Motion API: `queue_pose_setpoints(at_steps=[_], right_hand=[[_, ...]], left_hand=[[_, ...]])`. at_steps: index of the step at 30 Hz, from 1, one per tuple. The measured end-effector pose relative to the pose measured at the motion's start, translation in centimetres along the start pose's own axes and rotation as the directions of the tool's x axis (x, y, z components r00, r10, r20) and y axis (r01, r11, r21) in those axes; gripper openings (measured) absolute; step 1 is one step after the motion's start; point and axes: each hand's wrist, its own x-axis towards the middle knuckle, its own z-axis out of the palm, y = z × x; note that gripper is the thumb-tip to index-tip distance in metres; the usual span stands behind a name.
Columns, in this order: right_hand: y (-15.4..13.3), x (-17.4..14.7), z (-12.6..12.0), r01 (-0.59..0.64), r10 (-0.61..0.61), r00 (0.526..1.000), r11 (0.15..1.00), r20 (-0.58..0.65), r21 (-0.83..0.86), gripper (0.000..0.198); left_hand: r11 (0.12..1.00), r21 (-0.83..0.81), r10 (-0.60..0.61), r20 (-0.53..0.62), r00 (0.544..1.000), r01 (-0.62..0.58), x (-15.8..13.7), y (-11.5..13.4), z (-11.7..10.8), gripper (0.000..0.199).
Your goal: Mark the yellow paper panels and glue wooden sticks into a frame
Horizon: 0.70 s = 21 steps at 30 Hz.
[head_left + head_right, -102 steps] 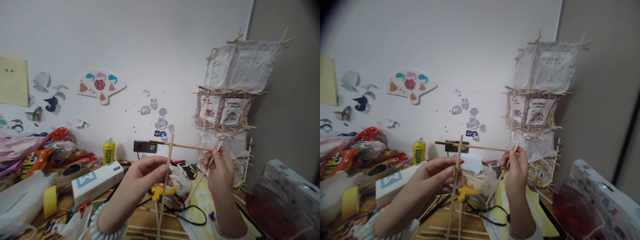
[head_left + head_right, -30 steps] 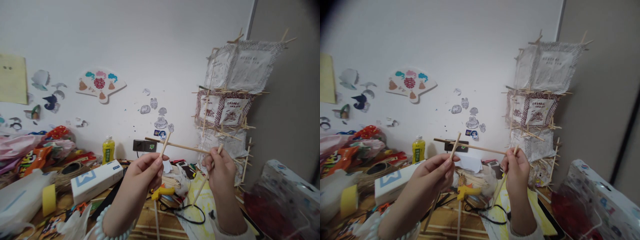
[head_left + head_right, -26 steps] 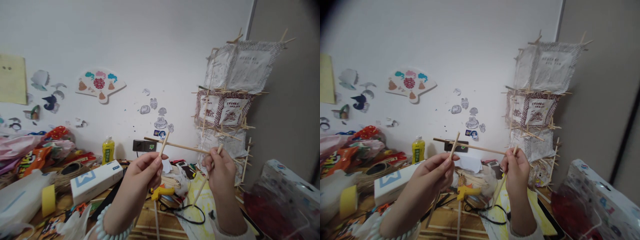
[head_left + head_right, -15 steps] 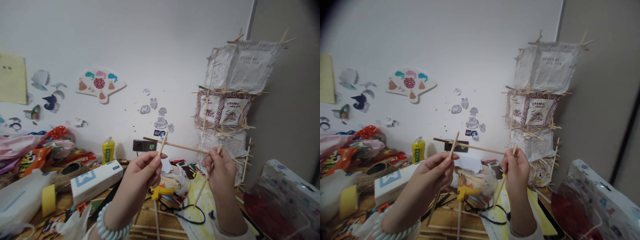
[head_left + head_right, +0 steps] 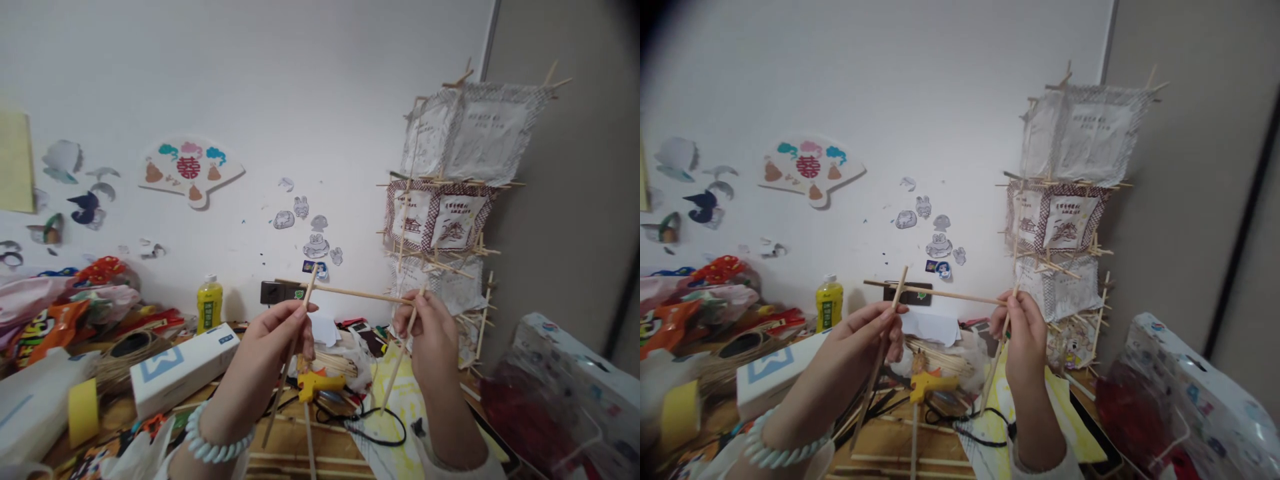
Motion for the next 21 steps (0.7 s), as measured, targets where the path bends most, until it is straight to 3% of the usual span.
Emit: queue_pose_setpoints(at_steps=[4, 10, 14, 17, 21], right_hand=[[0.1, 0.1, 0.3, 0.014, -0.017, 0.998, 0.998, -0.059, -0.056, 0.026], [0.0, -0.1, 0.4, 0.018, -0.024, 0.998, 0.993, -0.054, -0.114, 0.027], [-0.1, -0.1, 0.4, 0.023, -0.028, 0.999, 0.991, -0.037, -0.132, 0.027], [-0.2, -0.2, 0.4, 0.03, -0.035, 0.999, 0.988, -0.029, -0.15, 0.026], [-0.3, -0.4, 0.4, 0.048, -0.052, 0.998, 0.985, -0.019, -0.166, 0.025]], left_hand=[[0.999, 0.022, -0.038, 0.03, 0.999, 0.037, 0.2, -0.4, 0.0, 0.019], [0.997, -0.017, -0.074, -0.036, 0.997, 0.073, 0.7, -1.0, -0.1, 0.025], [1.0, -0.023, -0.001, -0.139, 0.99, -0.002, 1.1, -0.9, -0.7, 0.038], [0.994, 0.086, 0.084, -0.253, 0.964, -0.064, 1.2, -0.4, -0.9, 0.053], [0.965, 0.243, 0.166, -0.254, 0.953, -0.103, 1.1, 0.0, -1.2, 0.053]])
